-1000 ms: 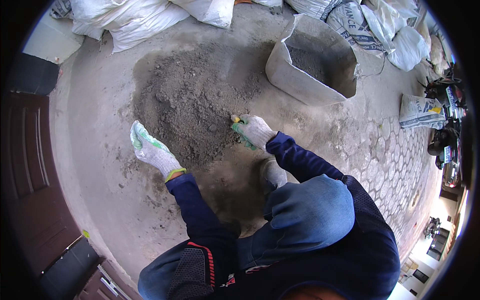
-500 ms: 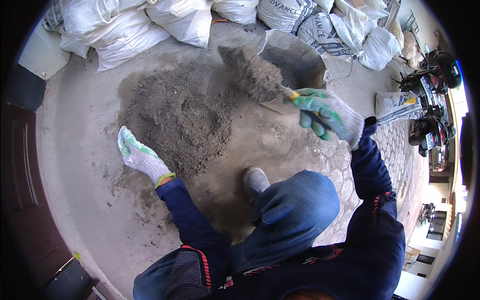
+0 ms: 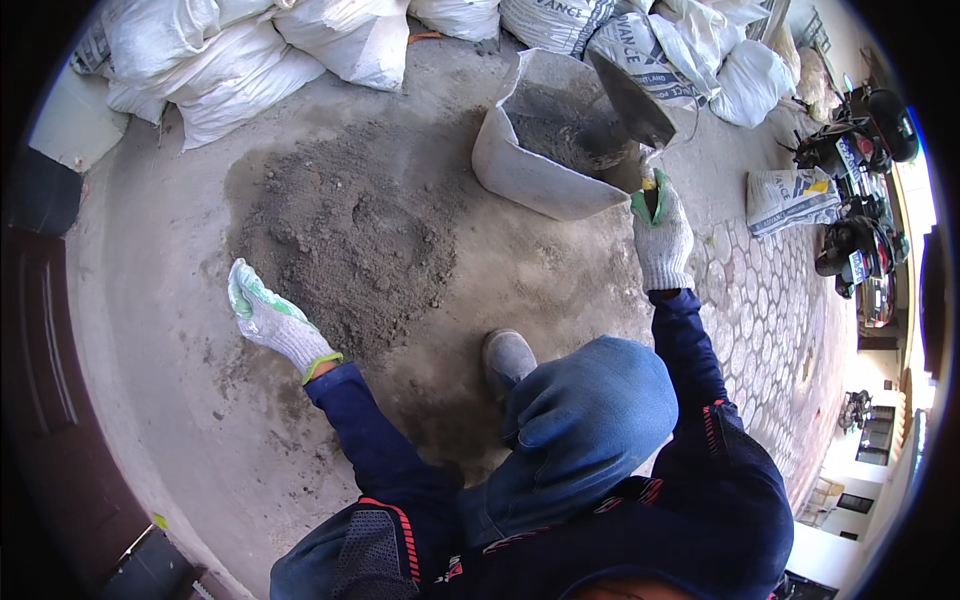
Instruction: The person puts on green work gloves, then uses a trowel to scoop a pile of dry cement from the floor into a large fabric bag. The person repeatedly scoops and transfers the material until the pile is mostly cleared.
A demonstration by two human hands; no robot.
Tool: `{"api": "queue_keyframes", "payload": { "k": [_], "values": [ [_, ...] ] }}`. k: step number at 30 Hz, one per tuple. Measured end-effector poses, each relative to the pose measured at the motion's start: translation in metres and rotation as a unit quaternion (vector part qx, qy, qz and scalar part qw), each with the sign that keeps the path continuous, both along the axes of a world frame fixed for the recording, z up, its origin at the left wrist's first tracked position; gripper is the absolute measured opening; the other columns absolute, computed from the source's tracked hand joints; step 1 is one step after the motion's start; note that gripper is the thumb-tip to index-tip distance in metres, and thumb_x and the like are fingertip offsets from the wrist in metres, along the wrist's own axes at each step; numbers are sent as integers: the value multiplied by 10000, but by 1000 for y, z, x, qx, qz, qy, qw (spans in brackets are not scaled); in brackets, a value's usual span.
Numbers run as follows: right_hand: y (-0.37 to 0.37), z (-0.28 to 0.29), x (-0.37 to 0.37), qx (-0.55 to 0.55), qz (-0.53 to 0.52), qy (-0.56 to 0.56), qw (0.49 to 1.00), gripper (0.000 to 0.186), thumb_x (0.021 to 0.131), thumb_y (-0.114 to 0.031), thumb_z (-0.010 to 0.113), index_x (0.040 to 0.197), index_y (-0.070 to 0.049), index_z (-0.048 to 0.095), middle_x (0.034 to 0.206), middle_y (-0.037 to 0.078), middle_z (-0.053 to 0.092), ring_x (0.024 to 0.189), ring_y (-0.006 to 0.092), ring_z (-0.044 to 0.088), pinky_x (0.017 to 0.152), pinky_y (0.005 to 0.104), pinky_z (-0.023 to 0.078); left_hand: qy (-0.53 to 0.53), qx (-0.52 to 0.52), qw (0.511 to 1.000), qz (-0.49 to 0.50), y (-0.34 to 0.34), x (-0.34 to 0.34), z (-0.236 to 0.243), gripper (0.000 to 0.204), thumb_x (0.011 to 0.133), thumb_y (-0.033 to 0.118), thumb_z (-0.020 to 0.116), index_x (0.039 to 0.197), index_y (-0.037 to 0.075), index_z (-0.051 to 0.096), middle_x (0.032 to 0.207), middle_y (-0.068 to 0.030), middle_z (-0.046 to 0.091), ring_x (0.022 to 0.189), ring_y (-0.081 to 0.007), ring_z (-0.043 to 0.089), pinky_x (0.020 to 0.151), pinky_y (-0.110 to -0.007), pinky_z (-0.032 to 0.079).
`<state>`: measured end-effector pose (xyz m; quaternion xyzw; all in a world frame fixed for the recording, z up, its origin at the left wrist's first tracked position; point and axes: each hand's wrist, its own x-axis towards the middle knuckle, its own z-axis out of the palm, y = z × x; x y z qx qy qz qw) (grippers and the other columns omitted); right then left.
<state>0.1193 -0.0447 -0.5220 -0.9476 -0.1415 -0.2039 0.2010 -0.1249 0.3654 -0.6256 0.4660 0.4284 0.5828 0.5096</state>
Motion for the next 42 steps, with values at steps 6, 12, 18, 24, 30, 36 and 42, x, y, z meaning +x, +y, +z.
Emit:
{"api": "queue_keyframes", "payload": {
  "k": [6, 12, 18, 24, 30, 36, 42],
  "values": [
    [28, -58, -95, 317, 45, 382, 867, 450, 926, -254, 758, 1326, -87, 638, 971, 153, 691, 853, 302, 710, 798, 398, 573, 41, -29, 999, -17, -8, 10, -9, 349, 1037, 195, 634, 1270, -60, 682, 1271, -150, 700, 1166, -231, 664, 1045, -385, 514],
    [64, -105, -139, 81, 98, 305, 944, 412, 924, -198, 746, 1307, -82, 651, 1155, 165, 709, 1080, 321, 702, 948, 390, 540, 2, -47, 998, -40, -11, 12, -15, 350, 1037, 194, 638, 1265, -68, 678, 1266, -154, 699, 1178, -243, 660, 1077, -381, 497],
    [66, -97, -133, 229, 102, 668, 700, 435, 955, -227, 747, 1331, -48, 620, 1058, 113, 717, 1011, 228, 706, 884, 363, 549, 18, -79, 996, -19, -5, -2, -12, 349, 1035, 169, 617, 1286, -70, 667, 1303, -181, 683, 1205, -259, 654, 1089, -390, 489],
    [85, -105, -145, 387, 80, 628, 671, 273, 945, -252, 772, 967, -69, 571, 782, 58, 673, 543, 155, 640, 468, 257, 515, 15, -37, 999, -31, -9, 0, -5, 358, 1033, 178, 617, 1293, -64, 663, 1312, -185, 681, 1211, -280, 655, 1091, -405, 488],
    [111, -128, -132, 401, 0, 647, 649, 262, 999, -303, 689, 930, -79, 572, 645, 44, 607, 427, 164, 573, 378, 327, 500, 12, -50, 998, -36, -15, 1, -8, 347, 1027, 174, 631, 1275, -65, 673, 1293, -183, 691, 1183, -277, 669, 1073, -395, 503],
    [138, -169, -109, 473, -20, 635, 610, 340, 1014, -386, 646, 936, -62, 579, 646, 89, 619, 424, 235, 587, 383, 401, 504, 32, -32, 998, -36, -14, -5, -12, 348, 1031, 178, 627, 1279, -61, 674, 1291, -180, 692, 1176, -275, 670, 1067, -390, 506],
    [183, -191, -86, 516, -82, 632, 572, 367, 1007, -428, 637, 931, -75, 573, 673, 108, 617, 470, 264, 604, 407, 438, 520, 43, -43, 998, -28, -16, -10, -10, 349, 1037, 176, 610, 1285, -63, 671, 1292, -181, 690, 1184, -271, 665, 1080, -397, 494]
  ]
}}
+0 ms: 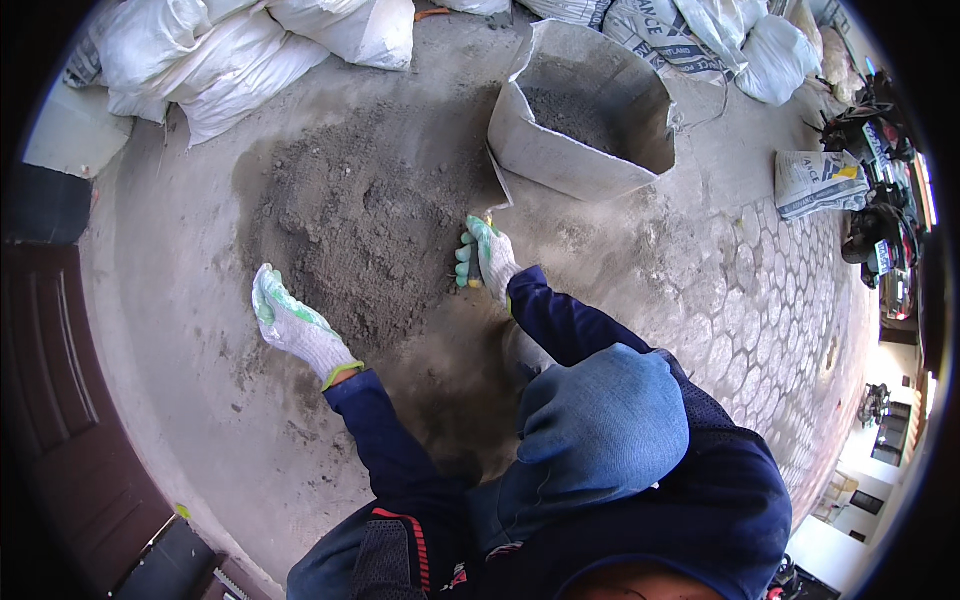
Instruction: The person puts on green work gloves, then uses a trowel to scoop a pile of dry cement from the floor into a large fabric bag. The person repeatedly scoops and transfers the material until the pile is mostly cleared.
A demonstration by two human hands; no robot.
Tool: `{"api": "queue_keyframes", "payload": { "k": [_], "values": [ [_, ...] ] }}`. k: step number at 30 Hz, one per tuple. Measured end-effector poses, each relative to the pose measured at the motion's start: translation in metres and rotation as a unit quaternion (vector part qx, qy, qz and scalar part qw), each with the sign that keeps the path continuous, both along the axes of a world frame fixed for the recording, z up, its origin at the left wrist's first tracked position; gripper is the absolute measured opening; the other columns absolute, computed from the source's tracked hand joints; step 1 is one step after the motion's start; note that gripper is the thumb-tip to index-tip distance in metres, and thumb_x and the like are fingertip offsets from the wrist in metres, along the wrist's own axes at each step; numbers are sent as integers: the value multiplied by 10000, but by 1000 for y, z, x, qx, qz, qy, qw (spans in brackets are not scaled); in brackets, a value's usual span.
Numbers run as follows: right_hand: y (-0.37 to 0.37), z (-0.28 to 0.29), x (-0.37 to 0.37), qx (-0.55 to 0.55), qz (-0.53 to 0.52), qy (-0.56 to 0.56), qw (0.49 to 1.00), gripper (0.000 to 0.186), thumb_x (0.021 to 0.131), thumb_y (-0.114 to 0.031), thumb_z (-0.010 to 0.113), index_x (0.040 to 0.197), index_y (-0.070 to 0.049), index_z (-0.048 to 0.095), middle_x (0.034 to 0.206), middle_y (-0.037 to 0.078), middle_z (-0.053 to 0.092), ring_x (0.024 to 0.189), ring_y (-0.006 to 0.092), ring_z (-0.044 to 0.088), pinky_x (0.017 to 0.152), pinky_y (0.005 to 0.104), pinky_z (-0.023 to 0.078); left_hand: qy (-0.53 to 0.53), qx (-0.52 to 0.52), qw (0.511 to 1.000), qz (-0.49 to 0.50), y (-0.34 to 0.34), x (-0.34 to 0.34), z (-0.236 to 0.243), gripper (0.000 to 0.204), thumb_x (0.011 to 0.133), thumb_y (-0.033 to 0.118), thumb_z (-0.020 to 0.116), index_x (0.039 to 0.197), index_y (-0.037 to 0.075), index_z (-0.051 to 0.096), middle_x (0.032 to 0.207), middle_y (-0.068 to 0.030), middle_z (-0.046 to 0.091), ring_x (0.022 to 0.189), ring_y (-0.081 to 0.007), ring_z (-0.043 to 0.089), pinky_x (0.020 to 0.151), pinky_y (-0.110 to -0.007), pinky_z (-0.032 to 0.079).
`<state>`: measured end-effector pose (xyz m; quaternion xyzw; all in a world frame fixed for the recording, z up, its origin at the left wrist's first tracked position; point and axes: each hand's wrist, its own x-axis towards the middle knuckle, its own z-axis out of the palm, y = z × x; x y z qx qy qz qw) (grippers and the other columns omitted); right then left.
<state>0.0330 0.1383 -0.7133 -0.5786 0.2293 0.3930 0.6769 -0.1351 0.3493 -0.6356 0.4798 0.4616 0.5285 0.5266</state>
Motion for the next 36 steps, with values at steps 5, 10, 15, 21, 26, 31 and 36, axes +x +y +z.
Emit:
{"api": "queue_keyframes", "payload": {
  "k": [5, 10, 15, 21, 26, 31, 36],
  "values": [
    [5, 1, -32, -9, 49, 55, 997, 373, 995, -436, 639, 890, -90, 551, 651, 92, 597, 438, 263, 570, 383, 449, 501, 10, 11, 1000, -16, 5, -5, -1, 396, 1019, 203, 611, 1346, -17, 651, 1363, -161, 664, 1289, -291, 616, 1134, -424, 418],
    [-15, 35, -71, -23, 263, 86, 961, 365, 996, -412, 652, 863, -87, 551, 620, 59, 578, 406, 233, 548, 351, 397, 476, -4, 3, 1000, 5, 10, 0, -15, 322, 1028, 146, 625, 1268, -61, 681, 1259, -167, 702, 1150, -246, 673, 1056, -371, 506],
    [-47, 73, -46, 79, 394, 156, 903, 308, 981, -339, 673, 895, -50, 607, 635, 78, 629, 403, 195, 591, 337, 316, 469, 1, -24, 999, 28, 17, -2, -42, 305, 1015, 154, 685, 1236, -56, 701, 1183, -106, 728, 1042, -166, 682, 966, -312, 532],
    [-97, 81, 5, -19, 315, 39, 948, 432, 1035, -231, 531, 1426, -46, 526, 750, 42, 612, 520, 168, 622, 454, 320, 549, 28, -42, 996, 73, 23, -35, -75, 331, 1029, 184, 676, 1258, -55, 696, 1211, -96, 722, 1053, -154, 677, 960, -293, 530],
    [-162, 95, 33, -172, 264, -9, 949, 452, 1049, -304, 570, 1451, -107, 515, 738, 34, 615, 481, 150, 582, 406, 313, 498, 57, -38, 991, 111, 20, -50, -98, 362, 1038, 201, 671, 1292, -57, 678, 1239, -107, 721, 1094, -167, 682, 998, -299, 526],
    [-187, 108, 35, -193, 344, 30, 918, 557, 1057, -421, 580, 1532, -155, 459, 747, 32, 625, 499, 135, 584, 414, 309, 500, 208, 25, 976, 68, 6, -38, -117, 420, 1037, 272, 673, 1303, -52, 670, 1292, -137, 709, 1141, -205, 676, 1010, -342, 518],
    [-99, 92, -15, -180, 527, -5, 831, 717, 1049, -622, 482, 1601, -177, 381, 738, 16, 572, 477, 105, 530, 380, 301, 473, 429, 180, 885, 13, -27, -10, -121, 527, 948, 459, 732, 1294, 67, 671, 1366, -173, 655, 1300, -338, 584, 1097, -504, 430]
  ]
}}
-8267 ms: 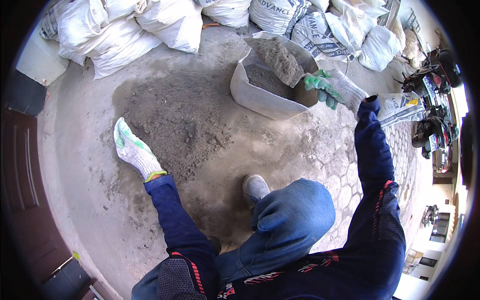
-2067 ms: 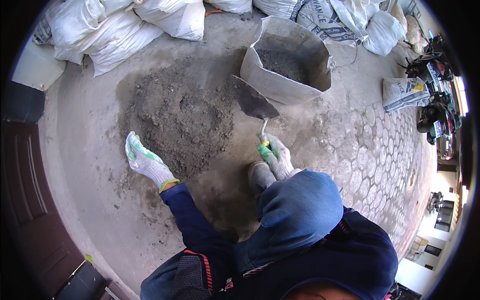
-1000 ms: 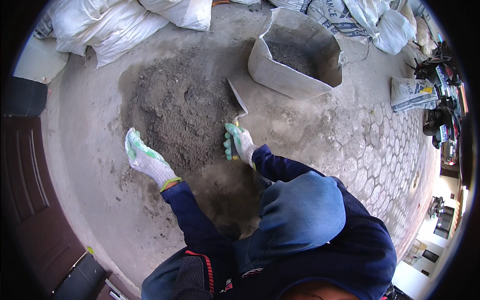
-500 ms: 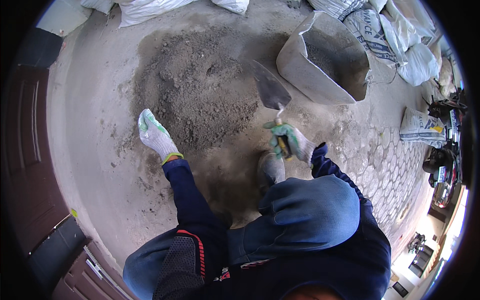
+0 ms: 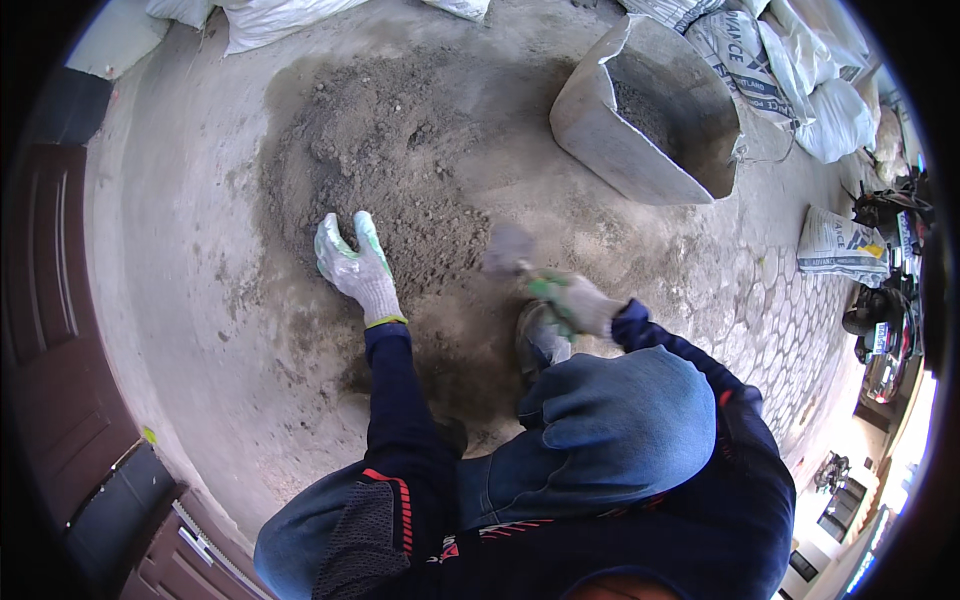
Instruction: The person puts on green work gloves, then uses a trowel to scoop a pile of dry cement from the floor into a large fabric bag. The person repeatedly scoops and transfers the material until the pile is mostly cleared.
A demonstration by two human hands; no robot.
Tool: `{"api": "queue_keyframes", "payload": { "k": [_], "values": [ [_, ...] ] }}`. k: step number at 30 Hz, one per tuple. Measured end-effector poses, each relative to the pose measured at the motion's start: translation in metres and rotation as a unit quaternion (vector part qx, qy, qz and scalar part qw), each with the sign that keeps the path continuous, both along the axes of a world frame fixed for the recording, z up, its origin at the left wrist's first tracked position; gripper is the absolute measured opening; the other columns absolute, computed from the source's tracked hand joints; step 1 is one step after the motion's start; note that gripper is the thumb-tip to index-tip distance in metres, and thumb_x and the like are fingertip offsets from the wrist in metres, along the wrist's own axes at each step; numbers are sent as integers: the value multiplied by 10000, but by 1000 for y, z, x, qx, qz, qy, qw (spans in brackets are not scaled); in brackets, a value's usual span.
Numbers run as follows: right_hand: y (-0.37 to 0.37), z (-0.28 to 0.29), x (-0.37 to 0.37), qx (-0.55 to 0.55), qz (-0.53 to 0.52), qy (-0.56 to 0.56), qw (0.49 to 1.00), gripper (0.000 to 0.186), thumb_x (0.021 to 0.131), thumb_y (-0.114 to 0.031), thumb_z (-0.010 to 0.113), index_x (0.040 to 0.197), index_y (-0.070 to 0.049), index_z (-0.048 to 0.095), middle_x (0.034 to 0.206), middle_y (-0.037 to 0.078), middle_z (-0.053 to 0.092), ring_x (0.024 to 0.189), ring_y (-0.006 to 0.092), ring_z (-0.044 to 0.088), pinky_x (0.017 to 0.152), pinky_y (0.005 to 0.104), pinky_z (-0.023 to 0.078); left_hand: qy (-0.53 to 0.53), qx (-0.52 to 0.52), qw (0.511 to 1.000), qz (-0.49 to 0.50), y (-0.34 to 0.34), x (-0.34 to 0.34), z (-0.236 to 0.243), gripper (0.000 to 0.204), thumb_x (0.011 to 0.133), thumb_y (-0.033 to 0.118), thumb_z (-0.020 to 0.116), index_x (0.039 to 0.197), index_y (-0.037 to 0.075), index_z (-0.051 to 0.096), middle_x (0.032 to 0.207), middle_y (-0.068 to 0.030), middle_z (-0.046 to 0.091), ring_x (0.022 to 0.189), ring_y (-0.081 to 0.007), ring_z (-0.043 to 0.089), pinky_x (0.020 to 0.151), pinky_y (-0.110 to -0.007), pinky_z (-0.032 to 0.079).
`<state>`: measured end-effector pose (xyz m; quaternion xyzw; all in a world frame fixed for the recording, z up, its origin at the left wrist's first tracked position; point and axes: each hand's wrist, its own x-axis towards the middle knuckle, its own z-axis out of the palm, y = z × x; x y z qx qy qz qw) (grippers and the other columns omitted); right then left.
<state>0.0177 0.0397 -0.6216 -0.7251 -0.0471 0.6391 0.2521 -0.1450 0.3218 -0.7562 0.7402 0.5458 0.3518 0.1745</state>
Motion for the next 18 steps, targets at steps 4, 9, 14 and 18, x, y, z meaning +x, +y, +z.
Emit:
{"api": "queue_keyframes", "payload": {
  "k": [4, 9, 14, 18],
  "values": [
    [106, -28, -39, 81, 56, -2, 995, 511, 1060, -502, 506, 1357, -95, 585, 811, 79, 665, 573, 180, 661, 455, 365, 580, 121, -22, 992, 1, -17, 17, 8, 685, 909, 581, 722, 1409, 131, 597, 1493, -198, 550, 1422, -375, 463, 1166, -607, 327],
    [119, -22, -28, 76, 64, 5, 995, 515, 1041, -472, 559, 1403, -105, 575, 796, 71, 654, 567, 171, 647, 477, 334, 571, -115, -82, 989, 34, 4, 6, 33, 539, 984, 402, 708, 1345, 9, 636, 1399, -225, 614, 1285, -366, 591, 1097, -459, 465],
    [91, 21, -7, 69, 50, 35, 996, 589, 1025, -466, 603, 1518, -156, 511, 761, 50, 647, 529, 150, 629, 453, 307, 547, -358, -125, 916, 131, 32, -4, 56, 427, 1032, 229, 678, 1338, -64, 628, 1322, -172, 673, 1169, -238, 664, 1057, -357, 522],
    [75, 86, 16, 76, 30, 15, 997, 600, 1026, -435, 617, 1536, -144, 492, 697, 18, 640, 471, 125, 602, 413, 281, 516, -366, -104, 918, 110, 44, 3, 69, 382, 1028, 112, 664, 1353, -80, 611, 1333, -159, 663, 1180, -226, 653, 1080, -355, 512]
  ]
}}
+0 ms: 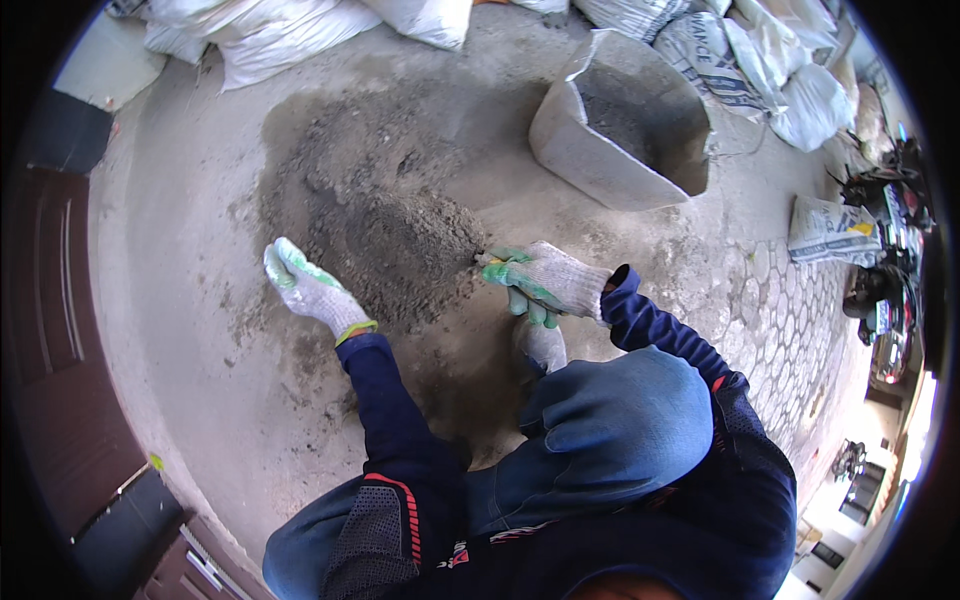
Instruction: The person puts on green work gloves, then uses a trowel to scoop a pile of dry cement from the floor into a large fabric bag. The person repeatedly scoops and transfers the material until the pile is mostly cleared.
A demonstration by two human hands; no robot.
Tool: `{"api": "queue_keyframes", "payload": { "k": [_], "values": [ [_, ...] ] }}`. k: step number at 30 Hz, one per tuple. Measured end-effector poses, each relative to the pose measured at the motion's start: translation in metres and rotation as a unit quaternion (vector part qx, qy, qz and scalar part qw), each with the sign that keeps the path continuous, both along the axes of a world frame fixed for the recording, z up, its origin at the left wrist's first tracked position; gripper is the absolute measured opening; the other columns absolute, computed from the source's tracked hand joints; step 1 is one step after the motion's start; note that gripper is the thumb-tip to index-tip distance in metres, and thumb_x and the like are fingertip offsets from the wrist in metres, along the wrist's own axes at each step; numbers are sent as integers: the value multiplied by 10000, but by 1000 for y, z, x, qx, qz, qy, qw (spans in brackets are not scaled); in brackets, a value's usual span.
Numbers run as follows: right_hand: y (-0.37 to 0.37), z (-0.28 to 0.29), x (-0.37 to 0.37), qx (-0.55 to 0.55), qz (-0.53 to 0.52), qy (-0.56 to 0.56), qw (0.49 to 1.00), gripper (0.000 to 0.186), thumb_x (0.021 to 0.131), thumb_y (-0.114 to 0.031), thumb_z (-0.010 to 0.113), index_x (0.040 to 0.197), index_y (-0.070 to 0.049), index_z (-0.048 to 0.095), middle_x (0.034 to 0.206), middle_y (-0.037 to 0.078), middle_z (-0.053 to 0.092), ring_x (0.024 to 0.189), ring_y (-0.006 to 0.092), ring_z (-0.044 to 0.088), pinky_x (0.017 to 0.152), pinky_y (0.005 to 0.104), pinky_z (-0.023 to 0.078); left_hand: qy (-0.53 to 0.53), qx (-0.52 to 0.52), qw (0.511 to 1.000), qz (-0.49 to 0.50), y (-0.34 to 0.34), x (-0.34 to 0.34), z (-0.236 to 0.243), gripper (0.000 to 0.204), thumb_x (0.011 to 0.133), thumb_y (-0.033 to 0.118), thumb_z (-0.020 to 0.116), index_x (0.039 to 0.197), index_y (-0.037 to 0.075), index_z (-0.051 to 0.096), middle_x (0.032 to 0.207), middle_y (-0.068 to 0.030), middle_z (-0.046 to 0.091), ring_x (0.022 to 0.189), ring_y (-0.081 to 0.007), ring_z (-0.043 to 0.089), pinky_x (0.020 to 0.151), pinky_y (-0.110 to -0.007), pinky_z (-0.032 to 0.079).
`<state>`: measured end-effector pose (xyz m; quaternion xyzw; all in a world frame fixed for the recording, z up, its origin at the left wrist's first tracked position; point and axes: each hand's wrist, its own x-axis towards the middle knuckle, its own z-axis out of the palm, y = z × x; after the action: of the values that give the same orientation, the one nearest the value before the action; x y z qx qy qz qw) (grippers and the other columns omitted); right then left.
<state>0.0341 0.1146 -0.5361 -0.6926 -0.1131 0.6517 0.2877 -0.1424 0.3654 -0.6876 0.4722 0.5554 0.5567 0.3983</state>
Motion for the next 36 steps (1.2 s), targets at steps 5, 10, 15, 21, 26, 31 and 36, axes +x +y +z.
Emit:
{"api": "queue_keyframes", "payload": {
  "k": [5, 10, 15, 21, 26, 31, 36],
  "values": [
    [-45, 95, 41, 72, -77, -68, 992, 594, 1038, -408, 616, 1515, -71, 505, 687, 12, 649, 456, 84, 590, 381, 235, 487, -148, -2, 988, -46, -6, 20, 1, 450, 1013, 168, 706, 1379, -69, 593, 1362, -169, 636, 1197, -221, 635, 1042, -345, 539],
    [-94, 162, 90, 90, -129, -258, 953, 599, 1046, -431, 610, 1514, -71, 506, 723, 57, 691, 480, 95, 633, 394, 220, 523, -123, -2, 990, -72, -10, 29, 3, 442, 1017, 200, 706, 1360, -58, 606, 1345, -148, 638, 1146, -205, 646, 1012, -328, 543],
    [-134, 118, 112, -108, -137, -517, 838, 494, 1015, -357, 624, 1471, -177, 569, 994, 189, 765, 807, 269, 775, 594, 353, 594, -128, -16, 989, -73, -14, 31, 5, 426, 1019, 133, 680, 1381, -70, 586, 1359, -159, 634, 1206, -230, 640, 1070, -351, 527],
    [-153, 17, 96, -45, -114, -775, 620, 524, 947, -287, 721, 1436, -154, 591, 1122, 168, 743, 990, 325, 739, 836, 418, 579, -78, 19, 996, -41, 1, 12, 2, 447, 1016, 215, 704, 1345, -77, 620, 1349, -177, 652, 1169, -233, 653, 1031, -361, 528],
    [-136, 11, 57, 185, -263, -476, 819, 329, 955, -24, 682, 1284, -20, 675, 978, 49, 678, 858, 132, 662, 768, 285, 571, -118, 17, 992, 28, 13, -21, 12, 394, 1034, 189, 661, 1352, -42, 632, 1337, -137, 665, 1189, -214, 654, 1061, -362, 501],
    [-72, -26, 0, 50, 53, -429, 900, 265, 984, -242, 667, 1213, -117, 717, 911, 79, 696, 728, 166, 681, 637, 327, 579, -88, 42, 993, 71, 18, -36, 34, 415, 1046, 223, 614, 1356, -52, 632, 1377, -130, 641, 1241, -227, 615, 1113, -389, 444],
    [-23, -76, -30, 112, 306, 27, 945, 377, 983, -385, 635, 1264, -145, 712, 887, 105, 711, 631, 175, 676, 590, 322, 591, -66, 78, 992, 68, 21, -58, 46, 443, 1051, 240, 630, 1394, -38, 600, 1403, -151, 633, 1281, -257, 612, 1121, -391, 455]
  ]
}}
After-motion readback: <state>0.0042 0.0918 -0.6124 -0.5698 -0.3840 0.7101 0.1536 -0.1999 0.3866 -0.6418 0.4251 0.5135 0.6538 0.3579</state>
